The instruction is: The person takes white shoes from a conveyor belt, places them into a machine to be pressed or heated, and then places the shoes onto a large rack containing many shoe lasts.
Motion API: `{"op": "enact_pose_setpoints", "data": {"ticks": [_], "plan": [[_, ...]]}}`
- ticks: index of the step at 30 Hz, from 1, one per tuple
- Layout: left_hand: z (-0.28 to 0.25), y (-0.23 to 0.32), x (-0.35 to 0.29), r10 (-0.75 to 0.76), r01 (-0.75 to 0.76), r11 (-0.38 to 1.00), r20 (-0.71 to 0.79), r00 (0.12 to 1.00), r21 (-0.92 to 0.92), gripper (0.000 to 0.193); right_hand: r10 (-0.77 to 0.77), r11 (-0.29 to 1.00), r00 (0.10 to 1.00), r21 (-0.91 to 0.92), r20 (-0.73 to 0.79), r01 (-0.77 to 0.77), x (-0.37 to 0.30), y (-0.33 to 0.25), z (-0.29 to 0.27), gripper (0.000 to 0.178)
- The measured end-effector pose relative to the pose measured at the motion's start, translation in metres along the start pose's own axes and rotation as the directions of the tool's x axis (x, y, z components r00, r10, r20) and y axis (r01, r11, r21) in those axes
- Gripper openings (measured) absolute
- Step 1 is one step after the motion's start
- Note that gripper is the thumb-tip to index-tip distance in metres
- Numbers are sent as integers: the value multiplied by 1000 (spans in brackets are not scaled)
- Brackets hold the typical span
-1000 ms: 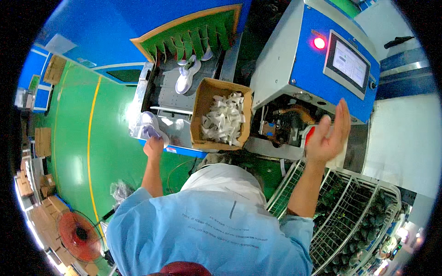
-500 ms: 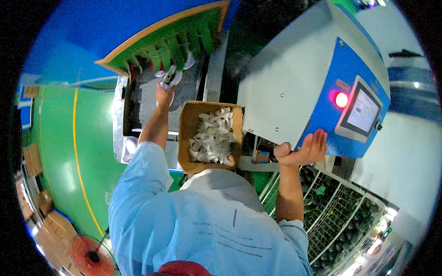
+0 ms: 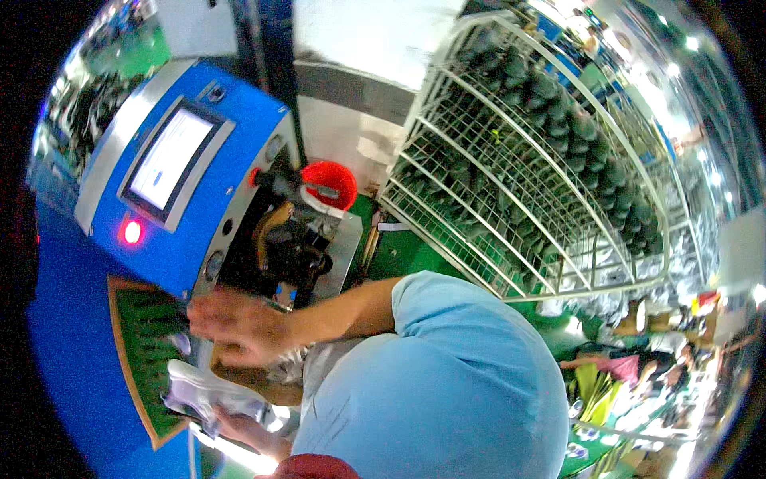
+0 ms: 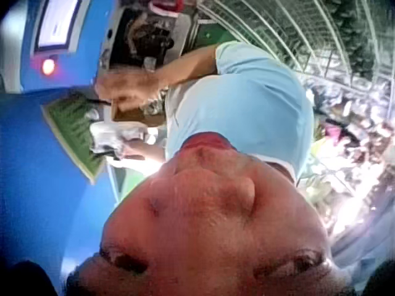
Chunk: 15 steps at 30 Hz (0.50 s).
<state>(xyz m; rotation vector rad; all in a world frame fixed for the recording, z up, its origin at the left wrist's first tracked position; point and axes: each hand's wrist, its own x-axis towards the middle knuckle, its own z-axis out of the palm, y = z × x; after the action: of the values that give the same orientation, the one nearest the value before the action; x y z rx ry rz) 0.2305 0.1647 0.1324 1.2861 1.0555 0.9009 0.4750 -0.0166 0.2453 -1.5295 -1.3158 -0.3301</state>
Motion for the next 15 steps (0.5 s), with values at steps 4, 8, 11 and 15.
{"op": "enact_pose_setpoints", "data": {"ticks": [4,8,11,15], "plan": [[5,-87,-41,-8,81,988,475,880,-133,89,320,629,812,531,488,-567,-33,-19,-30,107],[72,-30,-93,-126,194,981,694,709,-21,93,490,377,507,353,709,-857,-55,32,-96,101],[113,16,-125,-374,167,924,728,574,343,89,501,87,479,509,721,-856,-101,43,-126,91],[183,30,-171,-331,179,943,716,615,281,21,63,-821,383,266,922,-505,-187,91,-126,50]]}}
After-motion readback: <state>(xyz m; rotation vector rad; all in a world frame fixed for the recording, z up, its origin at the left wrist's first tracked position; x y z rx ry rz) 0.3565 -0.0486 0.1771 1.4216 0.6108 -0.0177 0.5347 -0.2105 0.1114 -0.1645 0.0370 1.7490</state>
